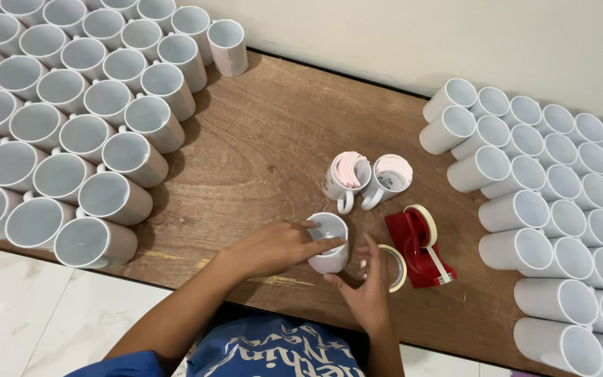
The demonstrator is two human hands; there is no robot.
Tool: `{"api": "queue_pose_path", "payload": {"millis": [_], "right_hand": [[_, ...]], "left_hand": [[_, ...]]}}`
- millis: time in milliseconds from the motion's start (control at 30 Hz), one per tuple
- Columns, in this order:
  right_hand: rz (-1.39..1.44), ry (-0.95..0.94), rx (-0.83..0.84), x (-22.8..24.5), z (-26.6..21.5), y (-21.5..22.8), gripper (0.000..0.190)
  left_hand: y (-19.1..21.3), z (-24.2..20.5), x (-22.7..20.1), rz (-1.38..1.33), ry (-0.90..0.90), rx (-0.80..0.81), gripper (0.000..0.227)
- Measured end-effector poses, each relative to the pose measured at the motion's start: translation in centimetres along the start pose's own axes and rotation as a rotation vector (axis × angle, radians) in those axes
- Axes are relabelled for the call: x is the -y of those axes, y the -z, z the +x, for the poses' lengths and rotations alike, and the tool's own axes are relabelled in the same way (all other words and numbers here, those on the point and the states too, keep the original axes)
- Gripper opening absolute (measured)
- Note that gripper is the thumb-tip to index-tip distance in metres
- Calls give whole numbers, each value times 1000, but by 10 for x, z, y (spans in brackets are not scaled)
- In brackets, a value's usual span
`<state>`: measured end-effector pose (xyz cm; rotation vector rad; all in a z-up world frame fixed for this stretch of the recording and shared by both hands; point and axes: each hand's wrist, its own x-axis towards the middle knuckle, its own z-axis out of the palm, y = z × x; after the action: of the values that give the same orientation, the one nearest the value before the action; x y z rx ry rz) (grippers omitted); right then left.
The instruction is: The person wraps a white mug with a paper sleeve, secures it with tape, and places it among other mugs. The process is repeated for multiple mugs, with the person handling paper sleeves and tape throughout.
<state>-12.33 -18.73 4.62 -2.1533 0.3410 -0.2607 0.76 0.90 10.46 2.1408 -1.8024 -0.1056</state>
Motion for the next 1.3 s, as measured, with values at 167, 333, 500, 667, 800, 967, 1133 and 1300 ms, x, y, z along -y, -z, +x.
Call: {"api": "queue_pose_path", "payload": {"millis": [167,333,500,667,800,967,1133,1300], "right_hand": [[-11,126,167,19,18,-16,99],[-19,318,168,32,41,-46,94],[12,236,71,35,63,-86,100],[56,289,1,46,87,-121,99],[35,301,-3,64,109,-141,96],[-29,358,-47,83,157,-172,92],[52,356,-30,88,206,-213,91],[148,366,-27,94,249,-247,87]], "left_hand": [[6,-6,3,-34,-95,-126,13],[1,-32,19,25,7,-133,9],[-21,-56,40,-65,333,-487,28],[-48,-68,61,-312,819,-777,38],[-52,-63,77,-557,977,-949,22],[-48,-60,126,-467,989,-1003,19],[-42,-53,168,-312,992,-1050,29],[-43,-48,175,-333,1027,-1092,45]]}}
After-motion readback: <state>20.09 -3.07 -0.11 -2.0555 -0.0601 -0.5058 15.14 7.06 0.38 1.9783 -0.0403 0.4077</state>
